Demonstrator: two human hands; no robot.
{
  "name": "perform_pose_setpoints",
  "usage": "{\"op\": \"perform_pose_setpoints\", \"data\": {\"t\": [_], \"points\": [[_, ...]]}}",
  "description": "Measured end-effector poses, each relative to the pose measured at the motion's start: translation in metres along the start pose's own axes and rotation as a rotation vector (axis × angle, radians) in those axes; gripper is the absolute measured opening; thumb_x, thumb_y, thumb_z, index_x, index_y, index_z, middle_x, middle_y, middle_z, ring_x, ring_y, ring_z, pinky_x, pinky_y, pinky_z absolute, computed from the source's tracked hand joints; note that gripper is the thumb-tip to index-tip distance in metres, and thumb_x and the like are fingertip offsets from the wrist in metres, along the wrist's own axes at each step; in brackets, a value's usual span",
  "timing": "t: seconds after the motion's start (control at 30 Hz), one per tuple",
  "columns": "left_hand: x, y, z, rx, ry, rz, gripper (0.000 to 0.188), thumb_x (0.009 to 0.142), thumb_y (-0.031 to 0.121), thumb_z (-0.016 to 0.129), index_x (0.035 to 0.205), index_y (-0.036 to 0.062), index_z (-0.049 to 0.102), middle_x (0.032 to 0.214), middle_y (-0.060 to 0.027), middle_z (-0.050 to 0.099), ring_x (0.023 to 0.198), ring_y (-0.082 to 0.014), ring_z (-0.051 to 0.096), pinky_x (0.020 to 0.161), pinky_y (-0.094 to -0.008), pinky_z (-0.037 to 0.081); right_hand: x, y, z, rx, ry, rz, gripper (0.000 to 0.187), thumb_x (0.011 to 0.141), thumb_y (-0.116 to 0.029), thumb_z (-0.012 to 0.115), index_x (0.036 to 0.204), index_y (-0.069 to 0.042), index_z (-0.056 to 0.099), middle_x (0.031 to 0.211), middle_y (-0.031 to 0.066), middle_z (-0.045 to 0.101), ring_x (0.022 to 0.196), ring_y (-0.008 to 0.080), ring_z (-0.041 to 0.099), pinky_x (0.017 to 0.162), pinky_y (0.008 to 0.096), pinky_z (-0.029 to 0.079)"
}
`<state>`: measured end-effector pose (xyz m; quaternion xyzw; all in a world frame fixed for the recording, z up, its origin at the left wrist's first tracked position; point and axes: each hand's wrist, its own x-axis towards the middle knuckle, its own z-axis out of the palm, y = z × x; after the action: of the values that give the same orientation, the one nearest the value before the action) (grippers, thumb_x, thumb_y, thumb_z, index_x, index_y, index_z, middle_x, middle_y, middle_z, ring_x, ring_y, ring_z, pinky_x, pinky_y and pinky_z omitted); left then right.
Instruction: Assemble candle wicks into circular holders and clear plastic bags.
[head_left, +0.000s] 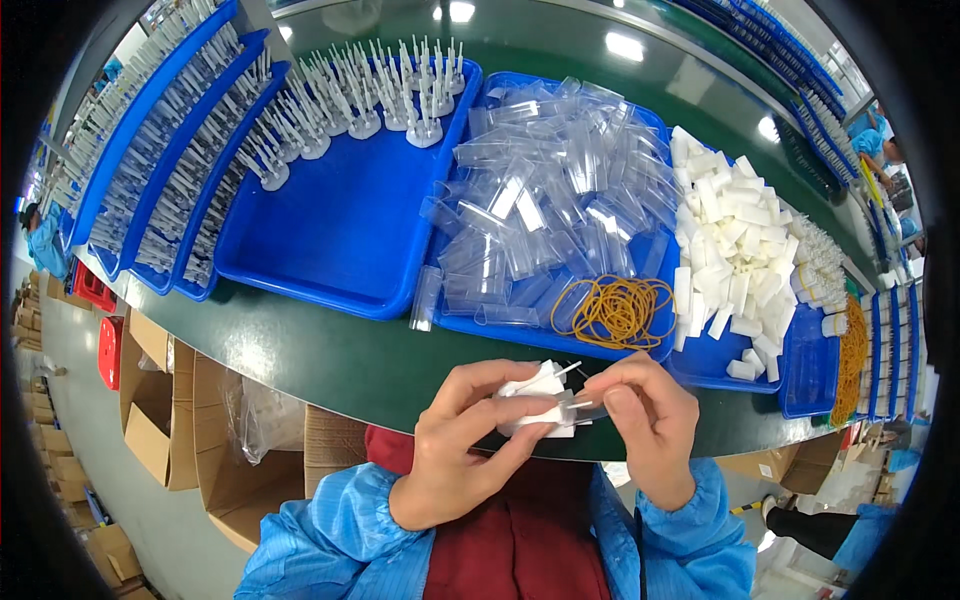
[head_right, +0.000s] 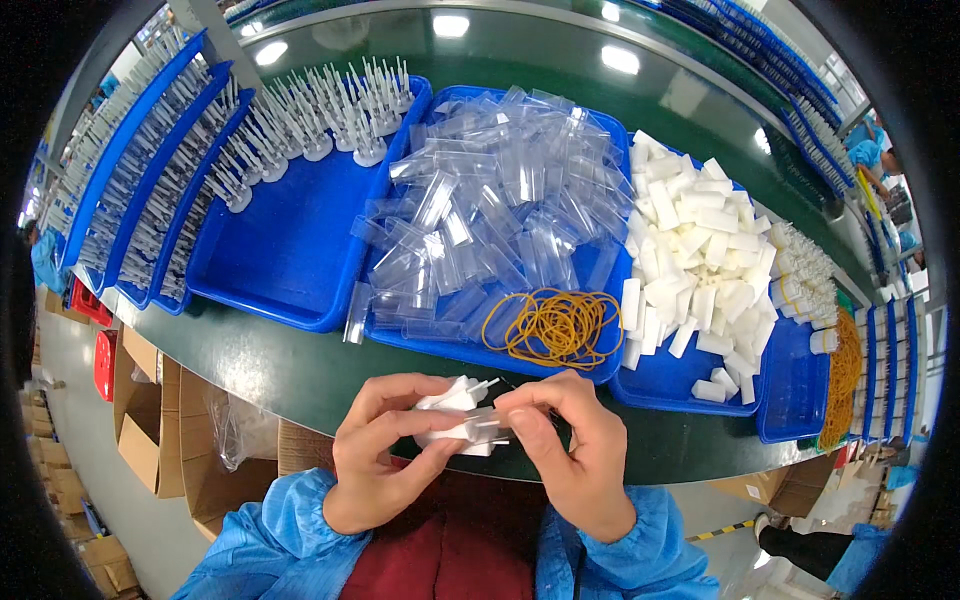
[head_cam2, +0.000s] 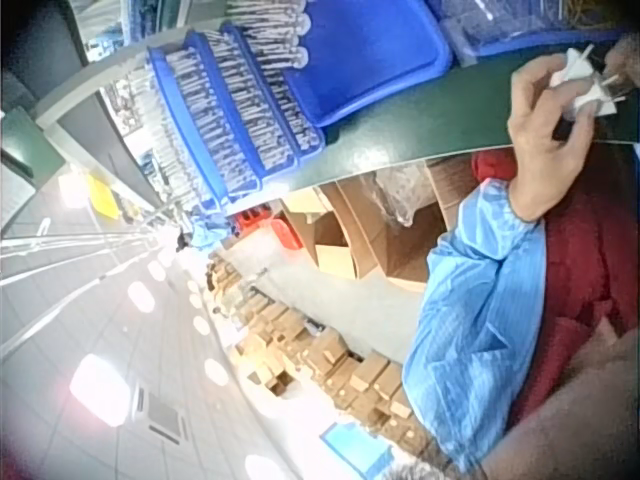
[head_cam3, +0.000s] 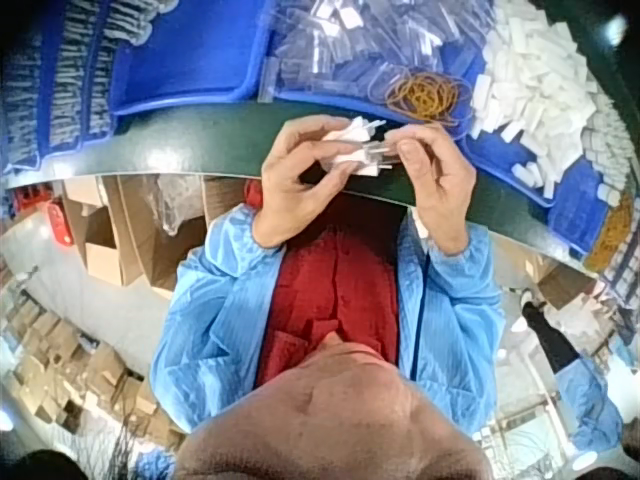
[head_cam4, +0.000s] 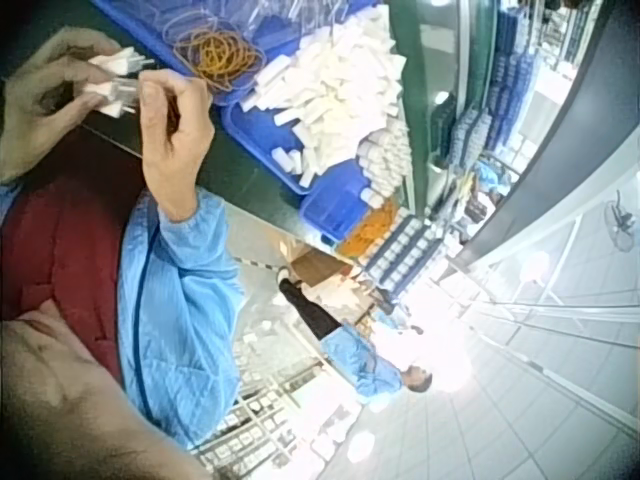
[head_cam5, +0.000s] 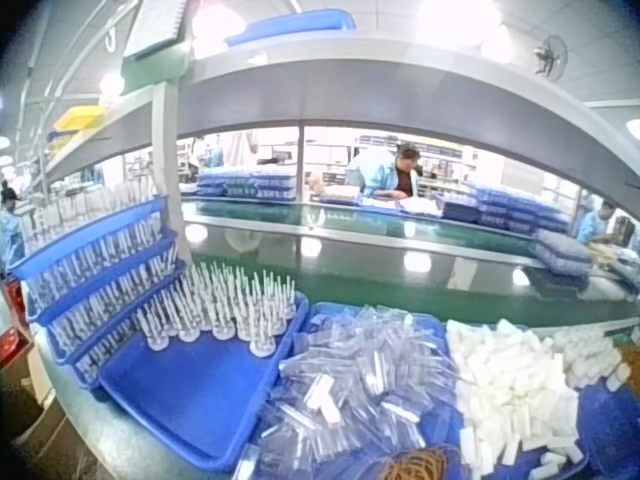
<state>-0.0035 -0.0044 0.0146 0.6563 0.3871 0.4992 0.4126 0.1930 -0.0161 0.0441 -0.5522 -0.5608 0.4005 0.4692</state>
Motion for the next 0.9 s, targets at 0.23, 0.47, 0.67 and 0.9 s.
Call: {"op": "perform_pose_setpoints", "data": {"t": [0.23,0.47,0.67,0.9], "points": [[0.002,-0.006,-0.002,0.361,-0.007,0.279,0.033,0.075,-0.004,0.08,0.106,0.0042,0.074,0.121,-0.0171,0.062,0.104,-0.0314,0.07,0.085,-0.0384,0.06,-0.001,-0.002,0.002,-0.12,0.044,-0.031,0.012,0.092,-0.013,0.07,0.098,-0.003,0.073,0.085,0.0054,0.068,0.081,0.0177,0.06,0.078,0.0299,0.046],[0.005,0.005,-0.004,0.145,-0.009,0.008,0.027,0.079,0.003,0.08,0.105,0.0056,0.074,0.118,-0.0134,0.065,0.093,-0.0276,0.071,0.074,-0.0337,0.061,0.0,-0.007,0.002,-0.111,0.016,-0.016,0.01,0.089,-0.01,0.072,0.098,-0.005,0.073,0.084,0.0051,0.069,0.08,0.0179,0.06,0.079,0.0312,0.044],[0.002,0.001,-0.001,0.174,-0.038,0.05,0.029,0.077,0.004,0.081,0.105,0.0065,0.075,0.12,-0.0098,0.065,0.093,-0.0249,0.071,0.074,-0.0335,0.06,0.001,0.0,0.004,-0.398,0.101,-0.414,0.012,0.086,-0.009,0.075,0.097,-0.005,0.073,0.083,0.0052,0.068,0.079,0.0208,0.061,0.08,0.0332,0.043],[0.005,0.003,-0.003,0.333,-0.049,0.127,0.042,0.072,0.002,0.085,0.112,0.0066,0.074,0.126,-0.0152,0.061,0.104,-0.0279,0.069,0.084,-0.035,0.06,0.008,-0.006,-0.004,-0.235,-0.023,-0.125,0.012,0.087,-0.01,0.073,0.098,-0.005,0.074,0.085,0.0058,0.068,0.082,0.0215,0.061,0.082,0.0335,0.046]]}}
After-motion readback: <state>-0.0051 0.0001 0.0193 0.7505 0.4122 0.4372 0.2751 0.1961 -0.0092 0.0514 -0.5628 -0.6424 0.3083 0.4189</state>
